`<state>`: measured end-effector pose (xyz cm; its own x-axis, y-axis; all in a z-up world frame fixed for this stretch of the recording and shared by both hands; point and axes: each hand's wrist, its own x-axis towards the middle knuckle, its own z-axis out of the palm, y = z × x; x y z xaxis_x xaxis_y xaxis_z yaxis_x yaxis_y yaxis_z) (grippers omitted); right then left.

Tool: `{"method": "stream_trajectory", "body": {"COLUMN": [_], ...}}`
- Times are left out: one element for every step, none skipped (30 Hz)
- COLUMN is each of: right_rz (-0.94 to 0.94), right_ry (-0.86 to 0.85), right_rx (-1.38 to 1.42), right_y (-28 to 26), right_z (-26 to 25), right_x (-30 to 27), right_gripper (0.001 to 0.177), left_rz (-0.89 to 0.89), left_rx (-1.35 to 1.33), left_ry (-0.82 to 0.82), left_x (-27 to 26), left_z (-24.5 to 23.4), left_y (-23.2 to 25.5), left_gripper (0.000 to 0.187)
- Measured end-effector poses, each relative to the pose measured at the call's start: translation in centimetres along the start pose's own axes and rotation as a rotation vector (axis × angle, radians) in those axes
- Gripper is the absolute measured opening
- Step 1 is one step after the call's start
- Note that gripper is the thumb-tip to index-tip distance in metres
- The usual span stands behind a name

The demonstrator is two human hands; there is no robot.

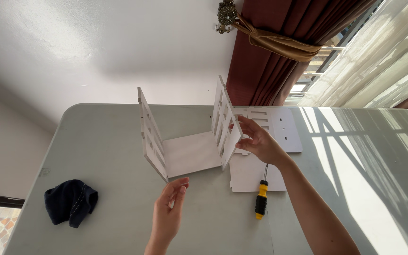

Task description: The person assembles a white slotted panel furniture piece on a table. They align the side panels and base, then use a screwdriver to drive screws and secure the panels, repositioning the unit and attaching a top panel as they build it up.

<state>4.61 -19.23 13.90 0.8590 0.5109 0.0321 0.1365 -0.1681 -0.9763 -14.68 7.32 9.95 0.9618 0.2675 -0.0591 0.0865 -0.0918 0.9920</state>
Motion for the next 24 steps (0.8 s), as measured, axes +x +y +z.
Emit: {"method": "stream_trajectory", "body": {"right_rz": [0.009,0.019,0.028,0.022,0.019,0.016,0.032,0.047,0.061,0.085,0.109,0.134,0.119,0.105,0.091,0.080,0.070,0.060,-0.005,-0.070,-0.135,-0.120,-0.105,-0.090], "right_ry": [-0.014,-0.027,-0.040,-0.041,-0.042,-0.043,-0.028,-0.014,0.002,0.018,0.034,0.050,0.057,0.064,0.071,0.090,0.109,0.127,0.131,0.134,0.134,0.164,0.194,0.223], "right_rx": [-0.006,-0.011,-0.017,-0.024,-0.031,-0.038,-0.036,-0.034,-0.034,-0.027,-0.020,-0.012,0.022,0.056,0.091,0.064,0.038,0.011,0.008,0.004,0.002,0.005,0.009,0.013], "right_y": [-0.3,-0.6,-0.8,-1.1,-1.2,-1.3,-1.3,-1.4,-1.4,-1.5,-1.4,-1.4,-1.3,-1.2,-1.1,-1.0,-0.8,-0.6,-0.5,-0.5,-0.4,-0.4,-0.3,-0.3], "right_z": [0.0,0.1,0.1,0.2,0.3,0.5,0.6,0.8,0.9,1.0,1.3,1.6,1.8,2.1,2.4,2.8,3.4,4.0,4.5,5.1,5.8,6.5,7.3,8.2], "right_x": [0.1,0.2,0.3,0.4,0.3,0.2,0.1,0.1,0.1,0.0,-0.2,-0.4,-0.6,-0.7,-0.9,-1.1,-1.2,-1.4,-1.6,-1.8,-2.0,-2.2,-2.6,-2.8], "right_gripper": [0.084,0.085,0.086,0.087,0.087,0.088,0.089,0.089,0.090,0.089,0.088,0.087,0.088,0.088,0.088,0.093,0.097,0.101,0.102,0.103,0.104,0.106,0.107,0.109], "left_rz": [0.005,0.010,0.015,0.022,0.027,0.031,0.029,0.027,0.028,0.013,-0.003,-0.018,-0.001,0.017,0.033,0.030,0.026,0.022,0.014,0.006,-0.003,-0.001,0.000,0.001], "left_rx": [-0.006,-0.011,-0.017,-0.014,-0.011,-0.008,-0.010,-0.012,-0.014,-0.006,0.001,0.009,0.002,-0.004,-0.011,0.000,0.011,0.022,0.028,0.034,0.040,0.045,0.050,0.056], "left_ry": [-0.002,-0.004,-0.006,-0.008,-0.011,-0.014,-0.015,-0.015,-0.018,-0.023,-0.029,-0.034,-0.043,-0.052,-0.061,-0.067,-0.072,-0.078,-0.085,-0.091,-0.094,-0.093,-0.092,-0.090], "left_x": [0.1,0.2,0.3,0.5,0.5,0.6,0.7,0.8,1.0,1.2,1.2,1.3,1.4,1.5,1.6,1.7,1.9,2.0,2.1,2.2,2.3,2.4,2.4,2.3], "left_z": [-0.3,-0.6,-1.0,-1.3,-1.7,-2.0,-2.2,-2.5,-2.6,-2.7,-2.8,-2.8,-2.8,-2.8,-2.7,-2.7,-2.6,-2.6,-2.5,-2.3,-2.2,-2.1,-2.0,-1.9], "left_y": [0.1,0.2,0.3,0.4,0.5,0.5,0.6,0.7,0.7,0.8,0.8,0.8,0.7,0.6,0.6,0.5,0.4,0.4,0.4,0.5,0.5,0.7,0.8,1.0], "left_gripper": [0.028,0.028,0.028,0.028,0.028,0.028,0.028,0.028,0.027,0.028,0.028,0.028,0.028,0.028,0.028,0.028,0.028,0.028,0.028,0.028,0.029,0.028,0.028,0.028]}}
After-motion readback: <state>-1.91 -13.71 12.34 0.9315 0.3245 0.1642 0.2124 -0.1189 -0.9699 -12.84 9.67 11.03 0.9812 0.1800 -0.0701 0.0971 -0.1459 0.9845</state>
